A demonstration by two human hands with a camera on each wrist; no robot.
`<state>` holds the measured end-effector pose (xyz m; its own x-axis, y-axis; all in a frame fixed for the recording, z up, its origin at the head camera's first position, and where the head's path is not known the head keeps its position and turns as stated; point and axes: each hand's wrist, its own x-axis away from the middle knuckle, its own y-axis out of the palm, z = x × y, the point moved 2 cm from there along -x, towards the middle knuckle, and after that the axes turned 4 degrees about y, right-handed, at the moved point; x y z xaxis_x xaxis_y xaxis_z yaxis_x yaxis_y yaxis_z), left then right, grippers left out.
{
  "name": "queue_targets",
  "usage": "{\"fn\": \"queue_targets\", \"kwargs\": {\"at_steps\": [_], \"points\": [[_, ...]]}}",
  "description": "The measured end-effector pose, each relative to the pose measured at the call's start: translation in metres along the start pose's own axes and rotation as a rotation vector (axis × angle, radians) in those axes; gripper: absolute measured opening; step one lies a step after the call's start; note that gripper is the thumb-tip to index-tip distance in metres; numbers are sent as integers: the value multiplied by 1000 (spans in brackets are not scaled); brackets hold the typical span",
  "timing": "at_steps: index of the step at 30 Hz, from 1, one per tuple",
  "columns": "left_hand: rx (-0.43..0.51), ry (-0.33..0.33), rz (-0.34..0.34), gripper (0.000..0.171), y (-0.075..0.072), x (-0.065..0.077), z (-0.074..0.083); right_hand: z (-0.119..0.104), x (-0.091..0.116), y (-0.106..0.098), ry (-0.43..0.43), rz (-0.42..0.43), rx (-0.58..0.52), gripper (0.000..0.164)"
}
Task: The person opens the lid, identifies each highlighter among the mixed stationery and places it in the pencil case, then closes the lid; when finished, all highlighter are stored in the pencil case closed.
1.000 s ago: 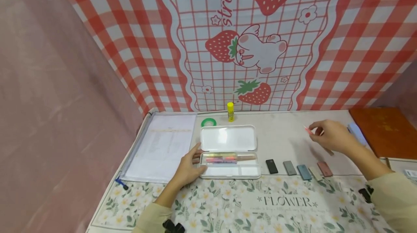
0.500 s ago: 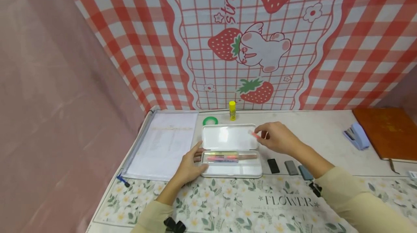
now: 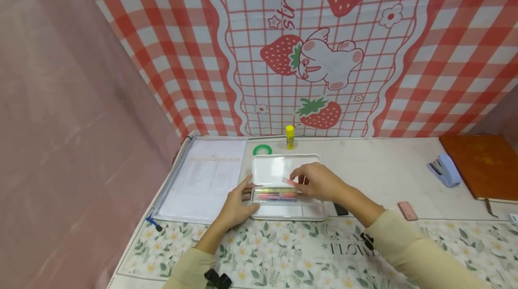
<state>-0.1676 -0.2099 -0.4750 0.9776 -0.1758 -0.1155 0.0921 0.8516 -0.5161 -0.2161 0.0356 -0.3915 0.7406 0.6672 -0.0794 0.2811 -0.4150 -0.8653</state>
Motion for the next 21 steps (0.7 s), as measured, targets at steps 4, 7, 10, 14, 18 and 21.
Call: {"fn": "queue_targets", "kwargs": {"at_steps": [4, 7, 10, 14, 18, 21], "points": [[-11, -4, -2, 84, 0, 1, 1, 2, 1, 11, 2, -12, -31, 19], [-15, 5, 1, 84, 1, -1, -4, 4, 2, 20, 11, -18, -15, 18], [-18, 2, 3, 84, 1, -1, -5, 5, 4, 29, 23, -22, 26, 17], [-26, -13, 2, 85, 1, -1, -6, 6, 7, 37, 56, -9, 97, 16], [-35, -15, -2, 86, 1, -2, -6, 6, 7, 40, 82, -4, 132, 14], [-36, -19, 0, 85, 1, -1, -6, 7, 7, 41, 81, 0, 147, 13]]}}
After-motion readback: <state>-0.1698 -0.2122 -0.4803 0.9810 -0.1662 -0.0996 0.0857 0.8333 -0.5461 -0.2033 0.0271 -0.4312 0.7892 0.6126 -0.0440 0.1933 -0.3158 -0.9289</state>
